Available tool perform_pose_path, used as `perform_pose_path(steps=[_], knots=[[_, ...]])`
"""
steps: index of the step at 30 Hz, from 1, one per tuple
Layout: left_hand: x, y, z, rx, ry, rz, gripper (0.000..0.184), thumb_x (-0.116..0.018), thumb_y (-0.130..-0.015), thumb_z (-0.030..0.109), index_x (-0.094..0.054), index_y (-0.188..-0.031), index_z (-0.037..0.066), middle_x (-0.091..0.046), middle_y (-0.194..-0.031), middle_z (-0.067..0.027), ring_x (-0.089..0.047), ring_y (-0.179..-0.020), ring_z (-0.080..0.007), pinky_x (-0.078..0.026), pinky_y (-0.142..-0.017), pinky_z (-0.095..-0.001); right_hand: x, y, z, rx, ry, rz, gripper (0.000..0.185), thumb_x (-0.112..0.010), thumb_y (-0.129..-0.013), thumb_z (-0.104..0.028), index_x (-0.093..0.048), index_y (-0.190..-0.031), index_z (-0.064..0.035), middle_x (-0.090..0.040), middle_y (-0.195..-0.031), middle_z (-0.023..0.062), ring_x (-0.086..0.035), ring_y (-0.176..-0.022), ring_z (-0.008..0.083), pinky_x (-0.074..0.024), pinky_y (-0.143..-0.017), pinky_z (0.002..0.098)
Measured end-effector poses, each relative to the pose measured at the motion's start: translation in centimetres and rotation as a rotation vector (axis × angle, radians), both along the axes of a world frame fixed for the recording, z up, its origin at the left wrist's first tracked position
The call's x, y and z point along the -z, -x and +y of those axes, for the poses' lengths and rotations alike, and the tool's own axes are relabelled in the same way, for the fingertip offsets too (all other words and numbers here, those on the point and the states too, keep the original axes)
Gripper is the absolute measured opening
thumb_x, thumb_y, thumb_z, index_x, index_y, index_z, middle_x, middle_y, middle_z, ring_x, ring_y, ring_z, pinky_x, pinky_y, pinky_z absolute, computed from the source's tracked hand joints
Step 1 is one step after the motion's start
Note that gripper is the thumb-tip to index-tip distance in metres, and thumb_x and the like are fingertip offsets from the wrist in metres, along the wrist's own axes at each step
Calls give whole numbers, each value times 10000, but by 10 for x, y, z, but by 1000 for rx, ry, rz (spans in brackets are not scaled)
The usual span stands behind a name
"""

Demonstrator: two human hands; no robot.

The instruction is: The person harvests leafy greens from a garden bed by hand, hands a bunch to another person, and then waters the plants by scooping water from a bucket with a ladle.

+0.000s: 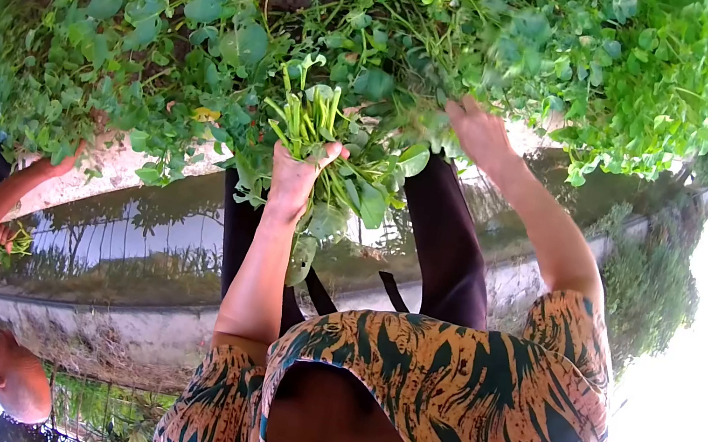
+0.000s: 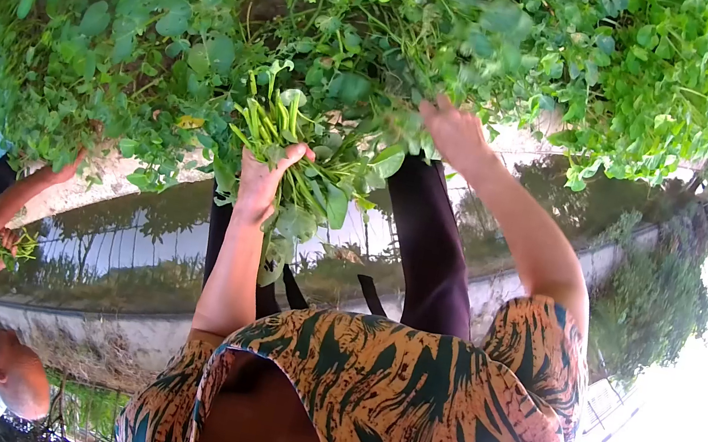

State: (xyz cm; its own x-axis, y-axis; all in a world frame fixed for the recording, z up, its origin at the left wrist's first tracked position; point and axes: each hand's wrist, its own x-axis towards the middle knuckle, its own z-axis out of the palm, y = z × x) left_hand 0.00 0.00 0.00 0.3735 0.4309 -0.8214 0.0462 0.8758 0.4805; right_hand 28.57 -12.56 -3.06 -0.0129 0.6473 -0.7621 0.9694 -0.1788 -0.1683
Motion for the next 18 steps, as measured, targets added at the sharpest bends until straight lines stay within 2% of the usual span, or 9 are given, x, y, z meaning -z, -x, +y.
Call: perform_pose_path(steps=[1, 2, 3, 5, 11, 13, 14, 17, 18], knots=[[1, 0, 2, -3, -9, 5, 230, -683, -762, 4, -601, -977, 16, -656, -841, -59, -644, -730, -177, -486, -780, -333, -12, 1, -16, 19, -57, 77, 191, -587, -804, -42, -520, -979, -76, -561, -1002, 135, -644, -804, 347, -552, -649, 418], [2, 1, 2, -6, -16, 12, 217, -676, -760, -29, -608, -964, 2, -653, -843, -55, -650, -716, -179, -518, -728, -320, -40, 4, -16, 195, -83, 125, 155, -574, -814, -36, -530, -960, -59, -568, -967, 140, -633, -789, 342, -545, -655, 408], [-4, -7, -5, 4, 17, -4, 220, -676, -758, -30, -608, -964, 1, -653, -840, -55, -650, -714, -178, -517, -727, -319, -86, -3, -20, 374, -76, 149, 120, -560, -823, -31, -540, -941, -41, -576, -931, 145, -622, -773, 336, -537, -662, 398], [-1, -6, 3, 16, -17, 5, 225, -675, -754, -34, -607, -966, -1, -654, -834, -54, -651, -710, -176, -517, -726, -318, -112, -16, -36, 449, -242, 241, 96, -515, -832, 20, -548, -913, -20, -541, -819, 156, -560, -730, 317, -472, -622, 393], [4, 1, 10, 80, 0, 55, 236, -682, -756, -17, -599, -977, 1, -650, -828, -54, -639, -699, -165, -507, -717, -313, -190, -22, -174, 694, -122, -61, 71, -529, -861, -59, -532, -856, 12, -537, -784, 181, -528, -638, 334, -428, -603, 408], [6, 5, 11, 76, -8, 56, 230, -685, -760, -9, -595, -972, -3, -648, -827, -55, -636, -702, -163, -506, -713, -309, -212, -29, -260, 802, 69, -209, 79, -527, -855, -73, -550, -912, -25, -570, -791, 156, -548, -650, 318, -460, -624, 402], [0, 3, 16, 122, 18, 81, 205, -701, -756, 111, -621, -927, 31, -668, -766, -64, -619, -752, -133, -422, -883, -352, -223, -31, -303, 836, 159, -271, 136, -509, -861, -83, -525, -990, -42, -545, -890, 159, -543, -733, 323, -458, -673, 406], [-2, 1, 18, 123, 54, 84, 192, -697, -763, 94, -618, -924, 24, -667, -775, -60, -617, -738, -134, -442, -853, -340, -253, -5, -427, 754, 448, -474, 343, -455, -879, -111, -449, -1222, -94, -470, -1188, 168, -528, -982, 338, -454, -818, 420], [-1, 0, 21, 113, 29, 79, 194, -695, -766, 72, -611, -932, 15, -661, -788, -59, -620, -730, -138, -458, -818, -330, -245, 7, -428, 680, 505, -532, 414, -437, -885, -121, -423, -1299, -112, -445, -1287, 170, -523, -1065, 343, -452, -867, 425]])
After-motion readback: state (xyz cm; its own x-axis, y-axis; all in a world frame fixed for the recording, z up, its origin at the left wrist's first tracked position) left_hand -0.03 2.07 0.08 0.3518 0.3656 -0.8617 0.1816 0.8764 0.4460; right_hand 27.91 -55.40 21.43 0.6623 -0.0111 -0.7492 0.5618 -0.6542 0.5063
